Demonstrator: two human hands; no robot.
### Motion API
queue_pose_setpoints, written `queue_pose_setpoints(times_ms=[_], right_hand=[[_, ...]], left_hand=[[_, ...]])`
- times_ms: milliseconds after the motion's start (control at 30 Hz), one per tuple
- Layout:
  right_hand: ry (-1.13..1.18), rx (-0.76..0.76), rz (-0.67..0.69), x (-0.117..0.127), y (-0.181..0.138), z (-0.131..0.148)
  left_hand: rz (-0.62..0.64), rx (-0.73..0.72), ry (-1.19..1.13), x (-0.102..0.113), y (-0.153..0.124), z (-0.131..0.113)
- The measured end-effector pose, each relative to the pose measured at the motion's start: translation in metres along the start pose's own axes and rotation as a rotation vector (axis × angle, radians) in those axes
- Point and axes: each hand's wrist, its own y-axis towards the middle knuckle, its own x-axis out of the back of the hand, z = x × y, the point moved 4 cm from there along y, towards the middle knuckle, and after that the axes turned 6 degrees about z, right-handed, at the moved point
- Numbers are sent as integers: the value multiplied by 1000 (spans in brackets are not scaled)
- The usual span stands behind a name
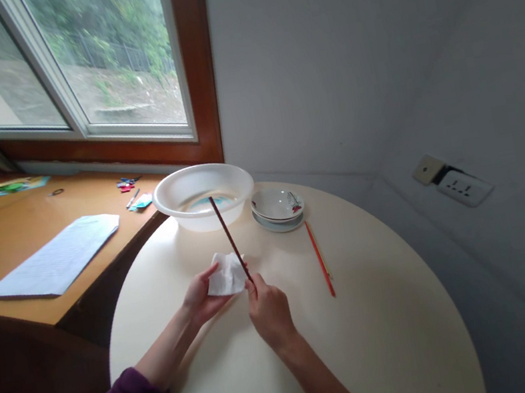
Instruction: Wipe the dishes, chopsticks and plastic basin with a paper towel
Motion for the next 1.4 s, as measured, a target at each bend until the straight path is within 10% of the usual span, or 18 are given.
queue_pose_setpoints(times_ms=[267, 833, 1400], right_hand=[[-146, -6, 202, -25, -9, 13], [-314, 64, 310, -34, -28, 9], [-420, 112, 264, -17, -74, -12]], left_hand=[[152, -100, 46, -9, -6, 0], [-187, -224, -10, 25, 4, -27], [-234, -191, -10, 26, 2, -32]])
